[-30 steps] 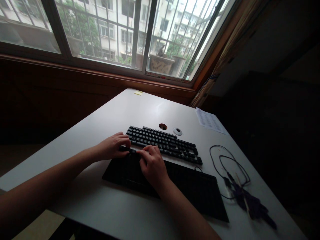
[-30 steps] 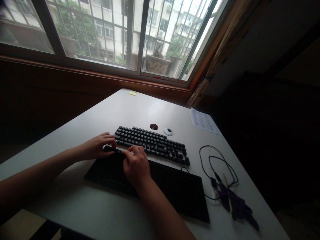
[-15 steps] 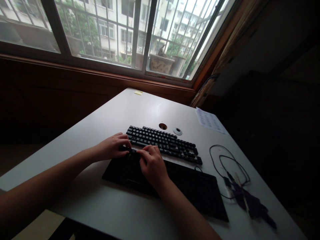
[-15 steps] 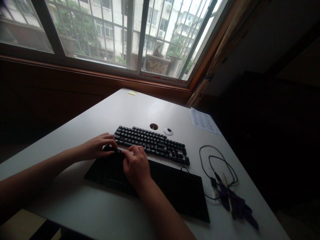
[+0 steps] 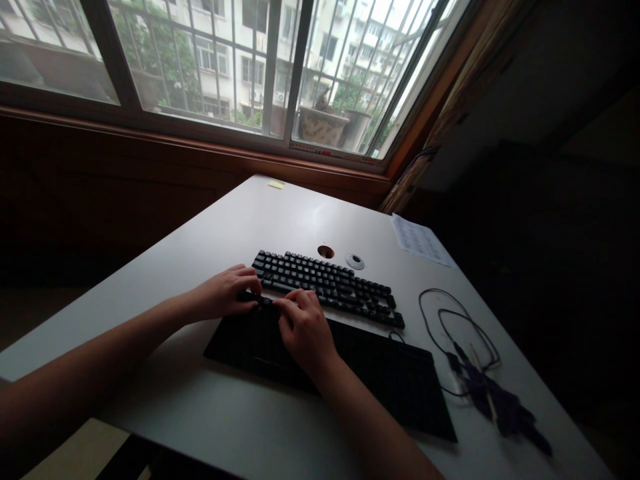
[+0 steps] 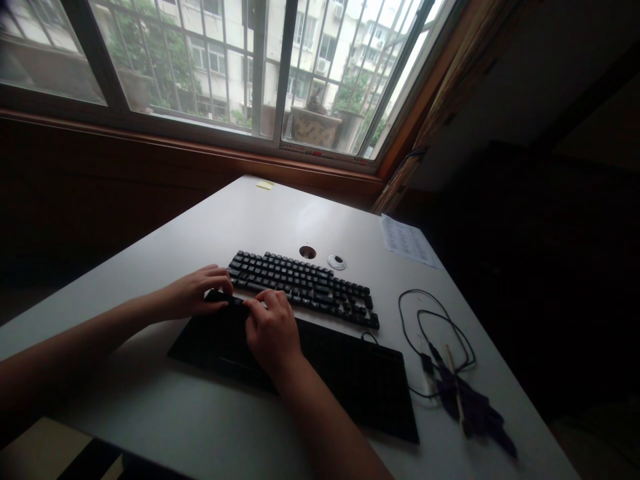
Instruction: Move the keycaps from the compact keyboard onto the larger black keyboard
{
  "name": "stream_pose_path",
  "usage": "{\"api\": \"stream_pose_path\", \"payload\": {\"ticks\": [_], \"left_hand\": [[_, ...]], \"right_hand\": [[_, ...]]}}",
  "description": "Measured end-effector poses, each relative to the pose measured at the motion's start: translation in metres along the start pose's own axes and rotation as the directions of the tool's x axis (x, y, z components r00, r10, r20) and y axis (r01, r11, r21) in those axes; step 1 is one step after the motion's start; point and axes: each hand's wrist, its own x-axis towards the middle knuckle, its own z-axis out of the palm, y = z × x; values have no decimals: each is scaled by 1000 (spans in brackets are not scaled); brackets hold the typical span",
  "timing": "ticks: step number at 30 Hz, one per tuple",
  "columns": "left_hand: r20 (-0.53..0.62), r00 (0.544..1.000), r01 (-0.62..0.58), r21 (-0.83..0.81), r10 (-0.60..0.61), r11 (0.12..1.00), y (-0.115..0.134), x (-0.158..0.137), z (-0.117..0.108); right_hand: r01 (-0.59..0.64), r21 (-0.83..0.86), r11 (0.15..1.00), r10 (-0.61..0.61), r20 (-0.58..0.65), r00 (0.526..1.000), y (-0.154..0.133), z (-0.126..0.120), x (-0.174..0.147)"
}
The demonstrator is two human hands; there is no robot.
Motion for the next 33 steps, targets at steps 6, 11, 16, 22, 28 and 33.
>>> {"api": "stream_pose_path", "payload": {"ticks": [6, 11, 16, 22, 28, 33], "left_hand": [[11, 1000, 9, 4, -9, 1000, 3, 1, -2], [9, 1000, 12, 0, -12, 1000, 2, 2, -1], [9, 1000, 12, -6, -12, 1000, 2, 2, -1], [8, 1000, 5, -14, -4, 1000, 0, 1, -1], [14, 1000, -8, -16, 9, 1000, 1, 2, -1], [22, 1000, -5, -28, 6, 1000, 3, 2, -3]], "right_hand": [[0, -1, 1000, 0, 14, 1000, -1, -1, 0], [3, 1, 1000, -3, 12, 1000, -1, -1, 1], [-2, 4, 1000, 2, 12, 1000, -1, -1, 0], [-3, -2, 1000, 3, 15, 1000, -1, -1, 0], [-3, -5, 1000, 3, 21, 1000, -1, -1, 0], [-5, -5, 1000, 5, 25, 1000, -1, -1, 0]]}}
